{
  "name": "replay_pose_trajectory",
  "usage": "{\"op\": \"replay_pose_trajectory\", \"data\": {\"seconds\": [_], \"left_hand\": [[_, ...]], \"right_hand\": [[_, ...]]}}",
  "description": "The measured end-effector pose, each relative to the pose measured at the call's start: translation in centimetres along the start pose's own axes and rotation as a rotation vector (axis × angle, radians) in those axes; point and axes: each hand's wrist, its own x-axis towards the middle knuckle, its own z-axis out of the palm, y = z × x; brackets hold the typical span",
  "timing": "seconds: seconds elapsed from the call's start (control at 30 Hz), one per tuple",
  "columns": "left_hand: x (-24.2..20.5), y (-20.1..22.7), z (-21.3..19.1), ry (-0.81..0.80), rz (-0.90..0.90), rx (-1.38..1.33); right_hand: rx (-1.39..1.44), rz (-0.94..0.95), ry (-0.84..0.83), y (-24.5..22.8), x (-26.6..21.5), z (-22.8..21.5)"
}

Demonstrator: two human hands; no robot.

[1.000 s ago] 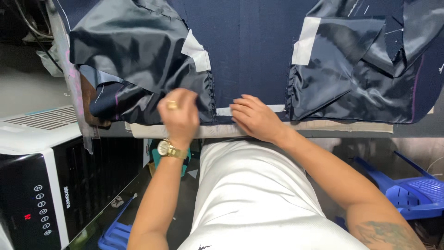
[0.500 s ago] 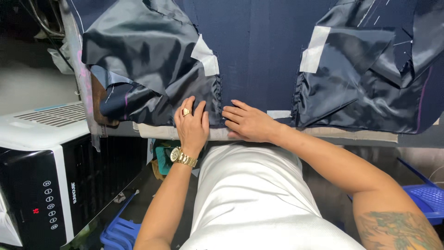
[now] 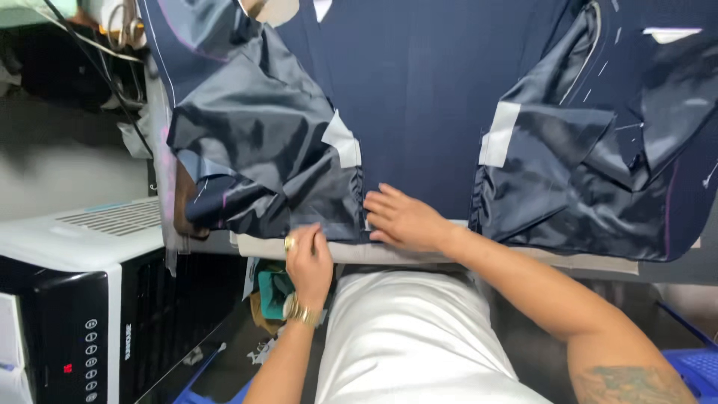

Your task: The person irons pieces of a dark blue suit jacket on a workbench and places wooden blocks on the fabric.

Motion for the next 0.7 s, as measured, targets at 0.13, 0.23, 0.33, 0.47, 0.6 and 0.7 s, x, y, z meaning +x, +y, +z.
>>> {"op": "replay_pose_trajectory", "data": {"seconds": [0.13, 0.23, 0.33, 0.47, 0.6, 0.7], "left_hand": [[-3.6, 0.4, -0.2, -0.252, -1.017, -0.569], [-3.5, 2.8, -0.8, -0.424, -1.382, -0.893], [-2.3, 5.2, -1.0, -0.453, -1.485, -1.109], [-1.9, 5.2, 0.2, -0.350, -1.494, -1.323], [0.7, 3.9, 2.7, -0.118, -1.375, -1.631], [2.1, 2.0, 4.2, 0.024, -1.352, -1.634]], "right_hand": [[0.000, -0.029, -0.044, -2.4, -1.3, 1.3], [-0.082, -0.040, 0.025, -3.8, -1.8, 2.3], [-0.121, -0.038, 0.070, -3.6, -2.5, 3.3], [0.035, -0.012, 0.075, -2.8, -2.1, 2.4], [0.242, 0.117, -0.014, -2.0, 0.0, -0.6], [0.260, 0.135, -0.003, -0.8, 1.9, -2.5]]}}
